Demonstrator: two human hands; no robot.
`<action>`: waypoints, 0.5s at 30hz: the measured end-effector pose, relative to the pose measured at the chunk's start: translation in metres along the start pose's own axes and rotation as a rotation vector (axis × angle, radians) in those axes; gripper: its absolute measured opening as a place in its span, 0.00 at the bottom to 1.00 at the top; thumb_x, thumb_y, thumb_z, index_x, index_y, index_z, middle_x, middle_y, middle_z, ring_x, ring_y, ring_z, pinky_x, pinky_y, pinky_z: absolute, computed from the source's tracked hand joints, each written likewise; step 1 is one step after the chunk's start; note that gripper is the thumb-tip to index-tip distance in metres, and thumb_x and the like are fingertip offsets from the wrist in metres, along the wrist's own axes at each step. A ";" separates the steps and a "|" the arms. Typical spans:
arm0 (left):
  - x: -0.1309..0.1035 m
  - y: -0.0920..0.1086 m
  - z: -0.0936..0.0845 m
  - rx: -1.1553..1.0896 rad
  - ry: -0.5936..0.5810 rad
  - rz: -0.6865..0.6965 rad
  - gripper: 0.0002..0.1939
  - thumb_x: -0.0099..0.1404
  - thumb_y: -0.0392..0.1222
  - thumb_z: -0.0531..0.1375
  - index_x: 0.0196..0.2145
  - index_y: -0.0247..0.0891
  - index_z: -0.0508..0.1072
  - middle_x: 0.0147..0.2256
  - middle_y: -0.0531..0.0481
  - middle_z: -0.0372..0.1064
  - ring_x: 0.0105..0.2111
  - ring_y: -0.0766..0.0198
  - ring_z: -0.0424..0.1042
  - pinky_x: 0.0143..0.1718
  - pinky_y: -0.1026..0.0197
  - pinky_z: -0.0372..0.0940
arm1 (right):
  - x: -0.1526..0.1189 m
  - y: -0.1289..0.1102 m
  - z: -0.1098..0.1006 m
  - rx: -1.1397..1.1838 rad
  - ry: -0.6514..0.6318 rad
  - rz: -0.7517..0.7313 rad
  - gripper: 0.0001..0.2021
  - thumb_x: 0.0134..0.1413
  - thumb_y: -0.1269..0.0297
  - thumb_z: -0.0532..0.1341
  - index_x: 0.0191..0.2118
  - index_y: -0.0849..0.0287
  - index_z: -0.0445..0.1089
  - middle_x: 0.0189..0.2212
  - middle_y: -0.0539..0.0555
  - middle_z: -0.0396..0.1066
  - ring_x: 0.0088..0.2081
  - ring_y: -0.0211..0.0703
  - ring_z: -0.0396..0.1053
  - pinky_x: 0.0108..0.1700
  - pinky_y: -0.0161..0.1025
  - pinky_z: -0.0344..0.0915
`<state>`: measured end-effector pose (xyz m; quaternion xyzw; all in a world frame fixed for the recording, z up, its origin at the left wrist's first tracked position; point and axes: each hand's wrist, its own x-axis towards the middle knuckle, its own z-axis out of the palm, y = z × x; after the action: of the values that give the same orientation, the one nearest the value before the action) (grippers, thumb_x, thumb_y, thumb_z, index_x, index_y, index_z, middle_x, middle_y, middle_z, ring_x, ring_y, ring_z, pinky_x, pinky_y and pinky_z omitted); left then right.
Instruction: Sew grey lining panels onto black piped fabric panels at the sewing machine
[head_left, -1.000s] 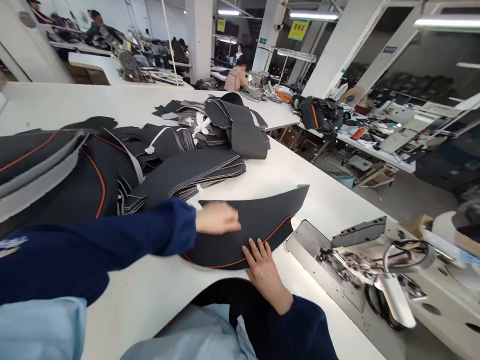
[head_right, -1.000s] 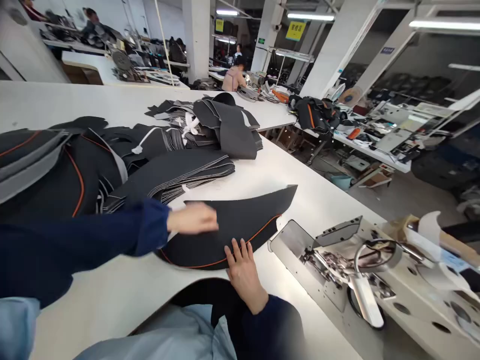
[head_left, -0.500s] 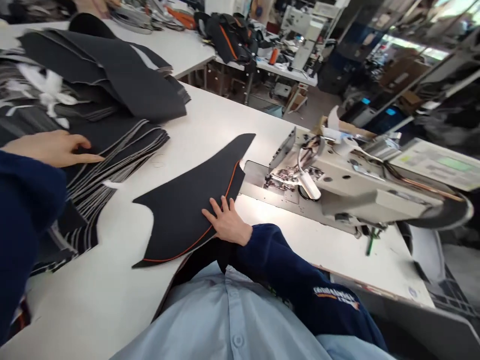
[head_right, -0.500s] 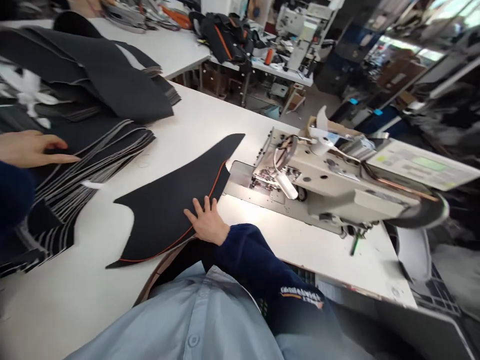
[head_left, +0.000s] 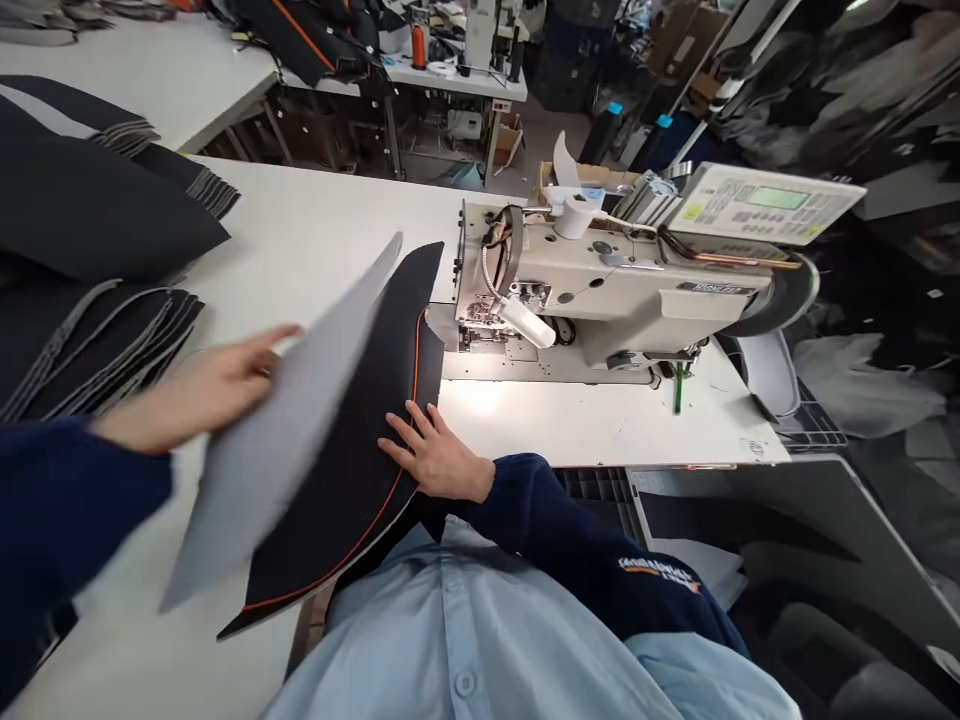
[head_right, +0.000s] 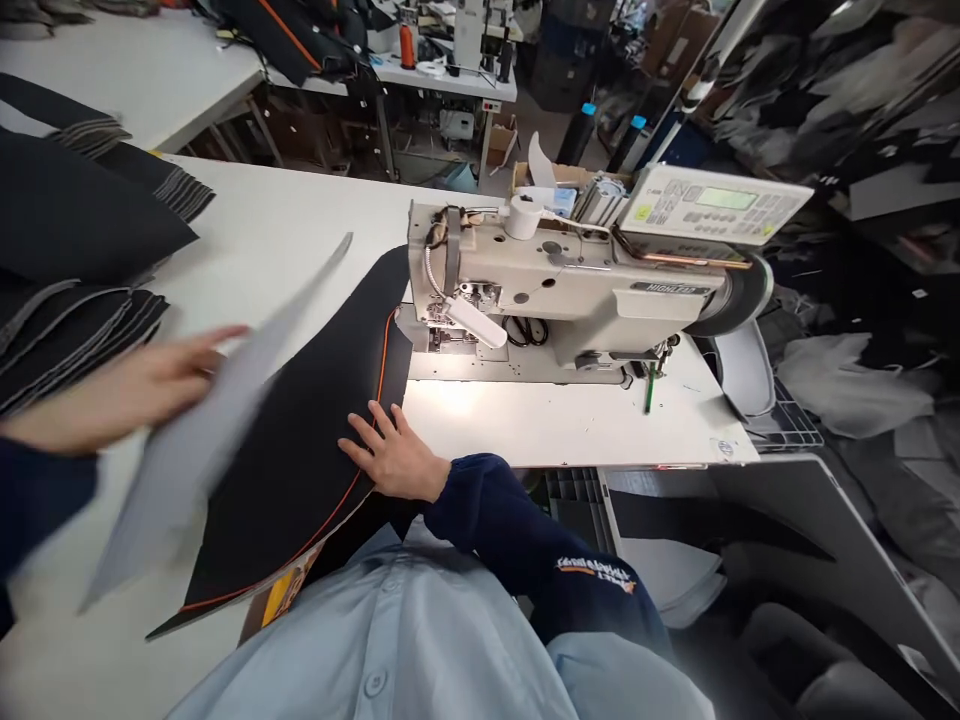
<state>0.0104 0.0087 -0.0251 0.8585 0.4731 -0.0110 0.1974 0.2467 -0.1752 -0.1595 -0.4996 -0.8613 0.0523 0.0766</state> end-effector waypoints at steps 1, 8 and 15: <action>0.011 0.012 0.025 -0.005 -0.101 0.066 0.34 0.61 0.42 0.47 0.66 0.42 0.54 0.45 0.53 0.72 0.40 0.62 0.72 0.44 0.62 0.68 | -0.001 0.000 0.004 0.011 0.016 -0.009 0.27 0.57 0.62 0.60 0.62 0.63 0.60 0.64 0.68 0.50 0.66 0.68 0.43 0.63 0.68 0.41; 0.078 0.091 0.119 0.261 0.089 0.451 0.26 0.68 0.52 0.49 0.58 0.38 0.65 0.66 0.37 0.45 0.64 0.44 0.51 0.62 0.39 0.52 | -0.003 -0.001 0.015 0.039 0.141 -0.035 0.09 0.59 0.64 0.57 0.41 0.58 0.73 0.48 0.60 0.70 0.56 0.59 0.57 0.63 0.71 0.36; 0.085 0.113 0.154 0.218 0.086 0.390 0.29 0.70 0.47 0.45 0.64 0.30 0.56 0.67 0.34 0.42 0.67 0.46 0.43 0.63 0.42 0.50 | -0.011 -0.003 0.018 0.040 0.199 -0.006 0.10 0.61 0.67 0.54 0.42 0.58 0.73 0.48 0.59 0.70 0.55 0.59 0.58 0.62 0.74 0.38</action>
<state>0.1755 -0.0303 -0.1474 0.9497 0.3022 0.0129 0.0816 0.2461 -0.1860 -0.1781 -0.4982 -0.8497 0.0191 0.1718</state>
